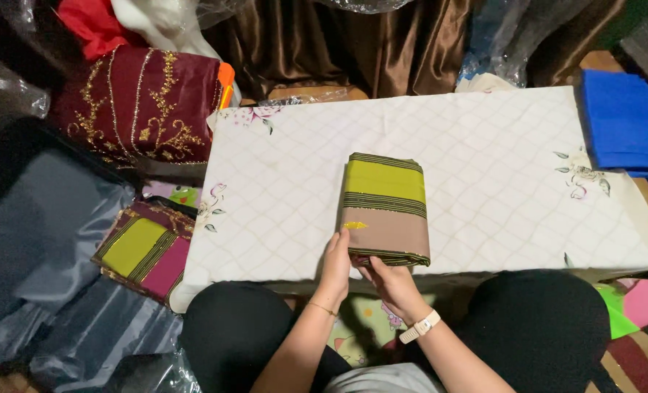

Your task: Folding a piece of traditional striped fabric into a neat rectangle

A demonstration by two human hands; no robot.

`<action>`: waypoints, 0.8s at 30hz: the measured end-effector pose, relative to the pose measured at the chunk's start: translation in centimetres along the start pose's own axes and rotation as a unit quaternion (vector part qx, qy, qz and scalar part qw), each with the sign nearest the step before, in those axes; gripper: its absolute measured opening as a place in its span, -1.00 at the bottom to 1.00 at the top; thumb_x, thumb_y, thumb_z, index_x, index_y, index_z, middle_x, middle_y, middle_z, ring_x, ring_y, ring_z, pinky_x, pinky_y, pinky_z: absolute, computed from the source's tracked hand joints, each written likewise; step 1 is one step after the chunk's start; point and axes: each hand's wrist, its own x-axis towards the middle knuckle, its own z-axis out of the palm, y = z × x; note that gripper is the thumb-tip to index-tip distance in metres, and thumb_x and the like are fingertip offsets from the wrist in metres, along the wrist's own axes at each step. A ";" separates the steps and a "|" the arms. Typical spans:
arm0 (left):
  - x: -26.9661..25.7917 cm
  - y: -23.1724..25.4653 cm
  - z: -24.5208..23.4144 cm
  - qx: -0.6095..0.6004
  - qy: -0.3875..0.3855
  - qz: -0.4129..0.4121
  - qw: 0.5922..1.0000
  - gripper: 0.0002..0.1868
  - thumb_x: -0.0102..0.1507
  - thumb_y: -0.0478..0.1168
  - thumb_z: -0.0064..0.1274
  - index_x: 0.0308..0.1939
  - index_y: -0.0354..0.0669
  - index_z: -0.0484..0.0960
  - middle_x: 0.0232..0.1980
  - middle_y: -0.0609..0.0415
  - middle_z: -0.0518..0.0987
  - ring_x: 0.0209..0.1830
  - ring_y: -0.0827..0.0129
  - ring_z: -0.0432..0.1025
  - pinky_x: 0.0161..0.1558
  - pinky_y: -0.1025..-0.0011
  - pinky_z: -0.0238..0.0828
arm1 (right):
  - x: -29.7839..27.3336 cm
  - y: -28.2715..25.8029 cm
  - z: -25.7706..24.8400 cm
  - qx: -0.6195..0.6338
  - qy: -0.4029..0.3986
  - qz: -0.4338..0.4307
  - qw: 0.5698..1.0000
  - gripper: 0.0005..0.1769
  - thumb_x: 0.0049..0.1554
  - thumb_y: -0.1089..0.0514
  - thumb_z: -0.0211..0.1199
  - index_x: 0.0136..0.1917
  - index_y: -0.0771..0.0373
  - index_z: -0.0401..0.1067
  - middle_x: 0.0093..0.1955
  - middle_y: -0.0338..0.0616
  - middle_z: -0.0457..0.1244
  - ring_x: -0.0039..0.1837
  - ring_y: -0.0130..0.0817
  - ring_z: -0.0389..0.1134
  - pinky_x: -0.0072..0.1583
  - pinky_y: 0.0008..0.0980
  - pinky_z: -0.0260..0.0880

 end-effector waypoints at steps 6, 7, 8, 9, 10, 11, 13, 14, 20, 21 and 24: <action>2.3 -6.4 -1.2 0.025 0.007 0.050 0.998 -0.30 0.48 0.14 -0.23 0.27 -0.60 0.29 0.07 -0.32 0.35 -0.67 0.14 0.46 -0.71 0.34 0.50 | -1.8 -1.6 3.2 0.022 0.051 0.013 0.998 -0.82 0.20 0.42 0.24 -0.08 0.72 0.47 -0.05 0.16 0.27 0.03 -0.09 0.35 0.30 0.15 0.38; 1.4 -5.7 -0.8 0.053 0.007 0.072 0.996 -0.33 0.49 0.15 -0.26 0.18 -0.56 0.38 -0.03 -0.24 0.35 -0.72 0.15 0.41 -0.73 0.36 0.48 | -1.6 -1.3 3.1 0.018 0.063 0.015 0.998 -0.83 0.18 0.42 0.25 -0.13 0.70 0.48 -0.10 0.16 0.25 0.00 -0.07 0.37 0.23 0.10 0.43; 2.2 -6.2 -1.0 0.054 0.007 0.071 0.996 -0.33 0.49 0.15 -0.26 0.18 -0.56 0.38 -0.03 -0.24 0.35 -0.72 0.15 0.41 -0.73 0.36 0.48 | -1.1 -0.8 2.5 0.019 0.064 0.015 0.998 -0.83 0.18 0.42 0.25 -0.13 0.70 0.48 -0.10 0.16 0.25 0.00 -0.07 0.37 0.23 0.10 0.43; 3.0 -6.7 -1.2 0.090 0.006 0.087 0.992 -0.36 0.50 0.16 -0.30 0.09 -0.51 0.42 -0.09 -0.19 0.37 -0.68 0.14 0.43 -0.72 0.35 0.49 | -0.6 -0.2 1.9 0.008 0.059 0.011 0.998 -0.87 0.18 0.42 0.25 -0.09 0.63 0.51 -0.09 0.10 0.27 -0.01 -0.13 0.36 0.20 0.02 0.43; 3.9 -7.2 -1.3 0.124 0.007 0.103 0.987 -0.37 0.51 0.16 -0.34 0.00 -0.46 0.45 -0.16 -0.14 0.38 -0.65 0.13 0.44 -0.70 0.34 0.50 | 0.0 0.3 1.4 -0.005 0.053 0.007 0.999 -0.88 0.18 0.41 0.24 -0.05 0.56 0.54 -0.08 0.04 0.28 -0.03 -0.19 0.36 0.17 -0.06 0.43; 3.8 -7.0 -1.5 0.124 0.008 0.104 0.987 -0.37 0.51 0.16 -0.34 0.00 -0.46 0.45 -0.16 -0.14 0.38 -0.65 0.13 0.44 -0.70 0.34 0.50 | -0.3 0.0 1.9 -0.005 0.052 0.008 0.999 -0.88 0.18 0.41 0.24 -0.05 0.56 0.54 -0.08 0.04 0.28 -0.03 -0.19 0.36 0.17 -0.06 0.43; 3.6 -6.8 -1.7 0.208 0.010 0.101 0.973 -0.46 0.50 0.13 -0.37 0.00 -0.35 0.42 -0.11 -0.21 0.46 -0.26 -0.05 0.54 -0.42 0.19 0.63 | -0.9 -0.6 2.8 0.022 0.059 0.011 0.998 -0.89 0.19 0.44 0.23 -0.03 0.56 0.53 -0.08 0.04 0.27 -0.04 -0.18 0.32 0.17 -0.07 0.42; 1.2 -4.4 -0.9 0.208 0.009 0.101 0.973 -0.46 0.50 0.13 -0.37 0.00 -0.35 0.42 -0.11 -0.21 0.46 -0.26 -0.05 0.54 -0.42 0.19 0.63 | -0.9 -0.6 2.7 0.023 0.060 0.010 0.998 -0.89 0.19 0.44 0.23 -0.03 0.56 0.53 -0.08 0.04 0.27 -0.04 -0.18 0.32 0.17 -0.07 0.42; -2.6 -0.4 0.9 0.230 0.000 0.085 0.969 -0.49 0.48 0.05 -0.32 0.32 -0.28 0.17 0.29 -0.47 0.38 0.34 -0.27 0.32 0.32 -0.04 0.30 | -1.8 -1.7 3.4 0.009 0.068 0.022 0.997 -0.90 0.18 0.38 0.28 -0.19 0.47 0.53 -0.28 -0.04 0.26 -0.22 -0.29 0.26 -0.08 -0.35 0.37; -2.9 -0.3 1.2 0.222 -0.001 0.090 0.971 -0.49 0.49 0.05 -0.34 0.33 -0.28 0.12 0.32 -0.49 0.34 0.37 -0.29 0.27 0.37 -0.06 0.21 | -1.7 -1.6 3.0 -0.054 0.045 0.000 0.998 -0.92 0.14 0.45 0.26 -0.12 0.52 0.57 -0.21 -0.02 0.29 -0.11 -0.32 0.24 0.01 -0.29 0.37; -4.0 0.8 1.6 0.204 -0.011 0.085 0.975 -0.51 0.49 0.02 -0.36 0.33 -0.26 0.06 0.37 -0.49 0.28 0.42 -0.29 0.22 0.42 -0.07 0.13 | 0.4 -0.1 0.4 -0.034 -0.001 0.030 0.999 -0.87 0.14 0.46 0.20 -0.07 0.58 0.54 -0.13 0.02 0.32 -0.06 -0.38 0.24 0.01 -0.38 0.31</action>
